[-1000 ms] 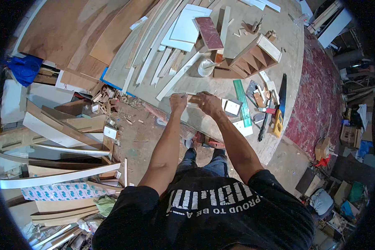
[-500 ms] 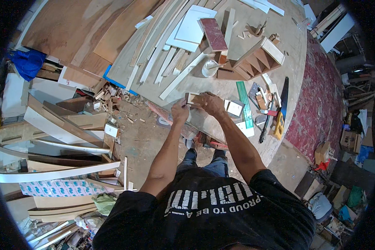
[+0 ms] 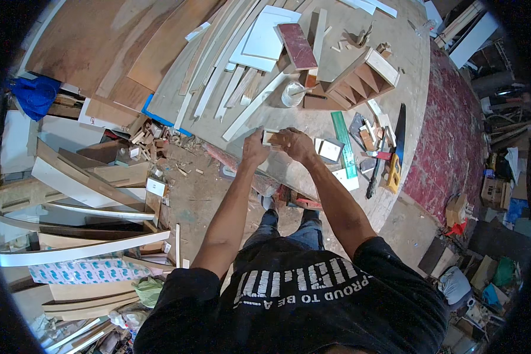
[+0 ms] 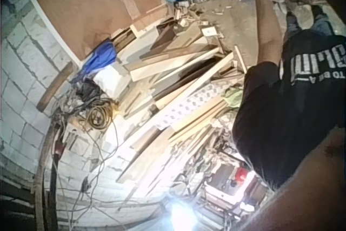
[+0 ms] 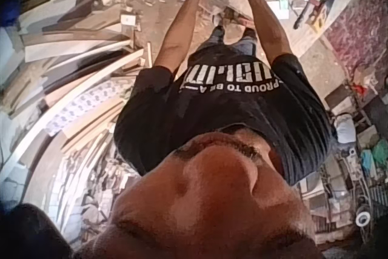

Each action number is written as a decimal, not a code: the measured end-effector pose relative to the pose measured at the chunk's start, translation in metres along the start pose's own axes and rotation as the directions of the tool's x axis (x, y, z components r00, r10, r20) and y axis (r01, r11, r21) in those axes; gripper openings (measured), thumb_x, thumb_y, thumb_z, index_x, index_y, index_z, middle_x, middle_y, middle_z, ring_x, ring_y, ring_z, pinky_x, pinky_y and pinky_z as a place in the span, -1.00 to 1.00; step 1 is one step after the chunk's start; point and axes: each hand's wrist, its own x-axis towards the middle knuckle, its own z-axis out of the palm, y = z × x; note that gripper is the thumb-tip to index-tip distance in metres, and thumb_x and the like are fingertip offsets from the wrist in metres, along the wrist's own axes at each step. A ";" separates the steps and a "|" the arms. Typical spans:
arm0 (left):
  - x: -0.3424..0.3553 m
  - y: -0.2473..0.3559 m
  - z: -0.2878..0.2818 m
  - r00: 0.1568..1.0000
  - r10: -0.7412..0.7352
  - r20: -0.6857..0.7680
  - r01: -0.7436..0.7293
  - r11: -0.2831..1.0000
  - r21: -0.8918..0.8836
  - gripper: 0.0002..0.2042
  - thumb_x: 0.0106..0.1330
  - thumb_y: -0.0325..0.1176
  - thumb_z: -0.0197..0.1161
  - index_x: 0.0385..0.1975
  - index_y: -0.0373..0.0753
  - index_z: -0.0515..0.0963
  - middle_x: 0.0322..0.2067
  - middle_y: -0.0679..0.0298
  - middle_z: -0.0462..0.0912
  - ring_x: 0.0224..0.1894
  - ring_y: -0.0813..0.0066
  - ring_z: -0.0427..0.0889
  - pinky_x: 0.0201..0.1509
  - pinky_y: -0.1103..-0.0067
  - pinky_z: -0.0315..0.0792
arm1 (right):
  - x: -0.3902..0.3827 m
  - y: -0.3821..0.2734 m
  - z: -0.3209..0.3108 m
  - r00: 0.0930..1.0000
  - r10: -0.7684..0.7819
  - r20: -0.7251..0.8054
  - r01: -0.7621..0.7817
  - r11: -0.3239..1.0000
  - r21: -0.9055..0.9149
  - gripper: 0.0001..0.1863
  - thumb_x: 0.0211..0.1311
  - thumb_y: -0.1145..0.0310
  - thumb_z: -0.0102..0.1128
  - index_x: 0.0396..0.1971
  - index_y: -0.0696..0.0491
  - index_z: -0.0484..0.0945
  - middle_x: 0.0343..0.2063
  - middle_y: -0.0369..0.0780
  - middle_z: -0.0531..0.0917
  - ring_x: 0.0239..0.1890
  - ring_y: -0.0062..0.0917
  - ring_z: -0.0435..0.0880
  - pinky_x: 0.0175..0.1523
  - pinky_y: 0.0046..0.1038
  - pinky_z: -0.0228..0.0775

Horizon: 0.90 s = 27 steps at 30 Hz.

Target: The person measures and marks a wooden piece before sawing it.

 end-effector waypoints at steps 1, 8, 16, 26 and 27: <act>0.001 0.001 -0.005 1.000 -0.002 -0.002 0.002 1.000 0.002 -0.35 0.06 -0.53 0.41 0.25 -0.33 0.39 -0.11 0.04 0.72 -0.11 0.24 0.72 0.01 0.42 0.58 | 0.000 -0.004 -0.001 1.000 0.000 0.007 0.000 1.000 0.004 -0.46 0.02 0.37 0.41 0.09 0.01 0.54 0.04 -0.18 0.62 0.03 -0.23 0.65 0.12 -0.29 0.54; 0.000 0.012 -0.008 0.995 -0.095 0.038 0.101 0.969 -0.225 -0.32 0.08 -0.54 0.34 0.28 -0.43 0.32 -0.06 -0.01 0.70 -0.01 0.26 0.71 0.07 0.47 0.55 | -0.006 -0.008 -0.006 0.998 -0.031 -0.057 0.030 1.000 -0.010 -0.54 0.03 0.39 0.36 0.02 -0.04 0.57 -0.02 -0.26 0.67 0.01 -0.30 0.66 0.10 -0.32 0.56; 0.004 -0.009 0.012 0.990 -0.129 -0.052 0.113 0.965 -0.237 -0.52 0.15 -0.50 0.30 0.13 -0.43 0.48 -0.10 0.00 0.72 -0.02 0.20 0.71 0.08 0.43 0.54 | -0.001 0.007 0.007 0.991 -0.067 -0.118 0.065 0.998 -0.019 -0.57 0.04 0.37 0.37 -0.01 -0.03 0.59 -0.02 -0.22 0.67 -0.01 -0.27 0.67 0.06 -0.29 0.58; 0.007 0.029 -0.008 0.926 0.376 0.014 -0.364 0.885 0.291 -0.50 0.07 -0.49 0.33 0.10 -0.28 0.52 0.01 0.09 0.60 0.13 0.16 0.54 0.21 0.38 0.45 | -0.003 -0.003 -0.008 1.000 0.009 -0.022 -0.009 1.000 0.021 -0.43 -0.02 0.37 0.37 0.10 0.04 0.53 0.04 -0.14 0.62 0.00 -0.18 0.66 0.11 -0.25 0.54; 0.011 0.027 -0.010 0.902 0.412 0.127 -0.431 0.859 0.275 -0.49 0.05 -0.50 0.34 0.11 -0.26 0.51 0.04 0.11 0.57 0.16 0.15 0.50 0.24 0.37 0.43 | -0.002 -0.005 -0.008 1.000 0.011 -0.021 -0.011 1.000 0.013 -0.42 -0.03 0.37 0.37 0.10 0.04 0.53 0.05 -0.13 0.62 0.01 -0.17 0.65 0.12 -0.25 0.53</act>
